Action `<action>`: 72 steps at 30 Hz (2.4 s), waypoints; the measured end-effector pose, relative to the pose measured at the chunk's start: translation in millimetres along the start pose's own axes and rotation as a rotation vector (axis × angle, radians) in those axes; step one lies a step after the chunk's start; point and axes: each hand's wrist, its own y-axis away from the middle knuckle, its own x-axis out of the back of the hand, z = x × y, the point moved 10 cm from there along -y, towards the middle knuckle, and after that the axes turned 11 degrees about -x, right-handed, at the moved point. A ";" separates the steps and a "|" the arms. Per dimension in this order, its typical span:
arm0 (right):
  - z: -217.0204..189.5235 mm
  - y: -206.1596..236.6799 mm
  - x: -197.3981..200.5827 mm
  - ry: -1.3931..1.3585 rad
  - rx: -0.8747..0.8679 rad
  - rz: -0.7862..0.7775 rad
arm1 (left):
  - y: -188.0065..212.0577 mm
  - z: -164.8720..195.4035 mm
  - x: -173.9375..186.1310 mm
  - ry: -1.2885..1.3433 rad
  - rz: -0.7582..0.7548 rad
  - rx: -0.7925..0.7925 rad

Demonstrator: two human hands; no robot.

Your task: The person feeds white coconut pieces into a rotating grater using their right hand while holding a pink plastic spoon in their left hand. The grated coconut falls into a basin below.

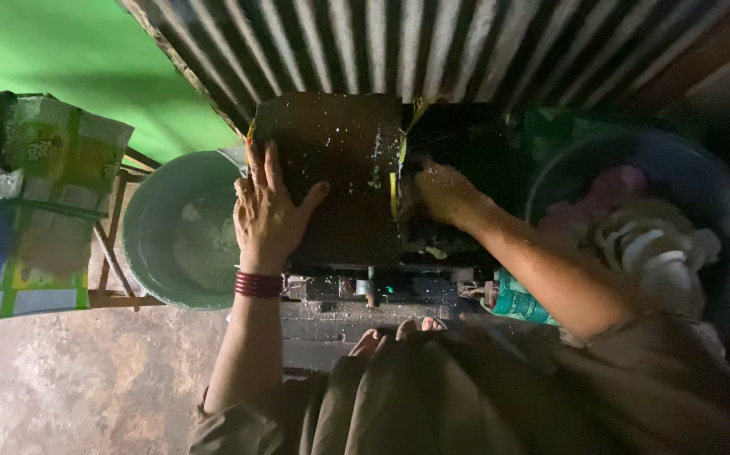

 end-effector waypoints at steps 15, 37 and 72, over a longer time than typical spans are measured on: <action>6.1 24.2 40.1 -0.285 0.119 0.148 | 0.5 3.5 3.8 -0.069 0.033 -0.054; -19.6 5.1 -5.7 -0.138 0.198 0.051 | 2.4 4.6 7.0 -0.043 0.070 -0.076; 201.4 223.3 -59.2 -0.364 -1.012 0.089 | 8.7 2.0 -5.0 -0.036 0.006 -0.039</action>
